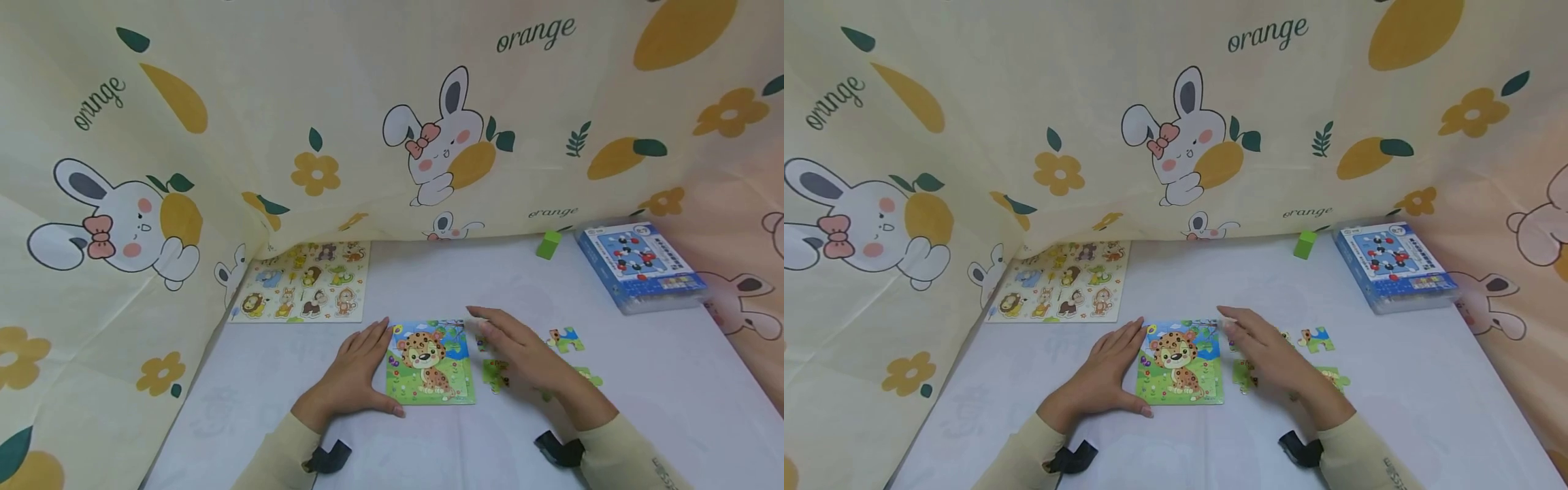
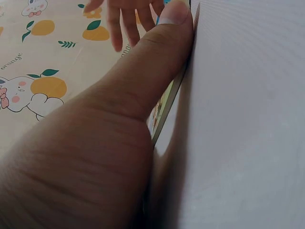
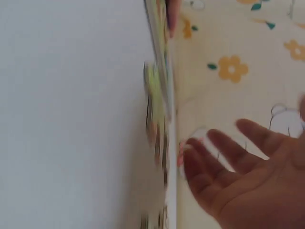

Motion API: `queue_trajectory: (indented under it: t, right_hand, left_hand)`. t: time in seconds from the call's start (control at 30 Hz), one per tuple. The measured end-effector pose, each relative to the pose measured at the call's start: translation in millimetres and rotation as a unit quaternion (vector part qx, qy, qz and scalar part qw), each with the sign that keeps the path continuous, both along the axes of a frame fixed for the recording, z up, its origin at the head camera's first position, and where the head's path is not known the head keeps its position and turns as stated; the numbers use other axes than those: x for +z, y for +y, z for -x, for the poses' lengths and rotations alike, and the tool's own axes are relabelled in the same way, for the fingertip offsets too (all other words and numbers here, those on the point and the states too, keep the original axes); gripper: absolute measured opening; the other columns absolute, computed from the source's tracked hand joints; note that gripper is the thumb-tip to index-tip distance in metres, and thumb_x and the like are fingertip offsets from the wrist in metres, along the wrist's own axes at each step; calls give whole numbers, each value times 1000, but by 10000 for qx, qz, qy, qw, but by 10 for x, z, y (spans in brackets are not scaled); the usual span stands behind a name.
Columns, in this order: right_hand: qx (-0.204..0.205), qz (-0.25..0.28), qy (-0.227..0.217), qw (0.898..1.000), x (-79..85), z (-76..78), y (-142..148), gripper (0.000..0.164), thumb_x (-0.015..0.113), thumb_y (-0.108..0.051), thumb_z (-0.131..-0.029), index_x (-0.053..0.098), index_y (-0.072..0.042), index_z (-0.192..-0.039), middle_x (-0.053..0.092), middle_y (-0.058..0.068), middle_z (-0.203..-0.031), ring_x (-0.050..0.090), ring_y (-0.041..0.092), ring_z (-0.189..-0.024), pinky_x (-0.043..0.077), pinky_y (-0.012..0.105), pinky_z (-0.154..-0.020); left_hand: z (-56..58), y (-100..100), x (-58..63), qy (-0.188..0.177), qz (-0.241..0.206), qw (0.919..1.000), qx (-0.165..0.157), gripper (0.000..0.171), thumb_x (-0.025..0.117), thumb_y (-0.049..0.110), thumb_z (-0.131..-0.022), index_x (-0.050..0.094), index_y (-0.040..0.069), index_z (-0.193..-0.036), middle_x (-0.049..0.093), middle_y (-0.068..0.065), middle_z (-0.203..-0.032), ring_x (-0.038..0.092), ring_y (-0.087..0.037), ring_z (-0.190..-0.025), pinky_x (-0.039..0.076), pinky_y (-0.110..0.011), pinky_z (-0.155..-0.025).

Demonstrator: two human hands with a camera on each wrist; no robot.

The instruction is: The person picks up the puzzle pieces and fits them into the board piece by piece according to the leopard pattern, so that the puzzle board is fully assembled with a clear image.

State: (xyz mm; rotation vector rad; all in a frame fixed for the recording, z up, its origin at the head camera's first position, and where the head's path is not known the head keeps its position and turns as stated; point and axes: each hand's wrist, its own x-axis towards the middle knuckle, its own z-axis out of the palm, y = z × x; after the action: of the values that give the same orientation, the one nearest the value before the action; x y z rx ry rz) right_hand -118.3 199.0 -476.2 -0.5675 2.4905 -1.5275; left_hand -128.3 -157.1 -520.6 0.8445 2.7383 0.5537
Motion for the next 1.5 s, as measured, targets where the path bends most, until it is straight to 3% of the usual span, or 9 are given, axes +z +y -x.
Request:
queue_trajectory:
  t: [0.1, 0.33, 0.67, 0.8, 0.93, 1.07, 1.2, 1.37, 1.5]
  right_hand:
    - [-108, 277, -49, 9995, 40, 8, 161, 51, 31, -31, -122, 46, -7, -164, 47, 19, -164, 48, 47, -145, 40, 70, -113]
    - [-284, 677, 41, 9973, 42, 70, 445, 54, 22, -30, -122, 43, -8, -166, 51, 25, -157, 54, 45, -134, 54, 41, -102]
    - [-437, 1335, -297, 9896, -168, 144, 621, 63, 19, -40, -121, 38, 0, -166, 52, 32, -152, 56, 38, -133, 49, 29, -104]
    - [-620, 606, -468, 9951, -236, 161, 627, 56, 47, -32, -119, 40, 0, -165, 58, 25, -151, 59, 31, -128, 51, 26, -97]
    - [-558, -365, -346, 9972, -277, 154, 578, 63, 73, -31, -108, 50, -6, -162, 57, 16, -154, 55, 32, -131, 50, 40, -105]
    - [-517, -1002, -57, 9936, -300, 136, 486, 57, 82, -27, -102, 63, -7, -152, 53, 14, -153, 45, 39, -140, 40, 63, -113]
    - [-627, -1232, 125, 9903, -307, 116, 411, 43, 84, -18, -99, 71, -6, -138, 53, 14, -150, 39, 44, -143, 37, 70, -113]
    - [-823, -1075, 73, 9908, -289, 106, 378, 35, 84, -13, -98, 68, -8, -129, 64, 10, -130, 55, 34, -122, 48, 55, -104]
    - [-958, -958, 119, 9907, -275, 97, 360, 24, 81, -11, -101, 70, -11, -123, 66, 1, -106, 59, 24, -96, 53, 34, -81]
  left_hand:
    - [-8, -3, 9, -18, -19, 10000, 23, 154, 78, 95, -64, 13, 12, -176, 1, -1, -183, 1, -20, -166, 8, -54, -130]
    - [-24, -12, 12, 30, -135, 9999, 5, 152, 79, 94, -65, 16, 11, -176, 3, -1, -183, 3, -22, -166, 8, -56, -129]
    - [-7, -16, -7, -1, -16, 10000, 11, 154, 77, 96, -64, 12, 12, -176, -1, 0, -183, 0, -18, -166, 7, -53, -130]
    - [-1, -16, -14, -43, 66, 10000, 41, 155, 75, 98, -64, 10, 14, -176, -3, 3, -183, -3, -16, -165, 5, -50, -130]
    - [-4, -15, -8, -3, -11, 10000, 14, 153, 77, 96, -65, 13, 12, -176, 0, 0, -183, 0, -19, -166, 7, -53, -130]
    - [-13, -13, 7, 36, -93, 9999, -13, 152, 79, 93, -66, 16, 11, -176, 3, -2, -183, 3, -21, -166, 9, -55, -130]
    - [-20, -11, 19, 42, -100, 9999, -24, 151, 80, 93, -66, 16, 11, -176, 3, -1, -183, 2, -20, -166, 8, -54, -130]
    - [-14, -8, 11, 8, -48, 10000, 5, 152, 78, 94, -65, 13, 12, -176, 1, 0, -183, 0, -17, -165, 6, -52, -130]
    - [-2, -6, -8, -41, 30, 10000, 29, 153, 77, 96, -65, 11, 14, -176, -2, 2, -183, -3, -15, -165, 5, -50, -130]
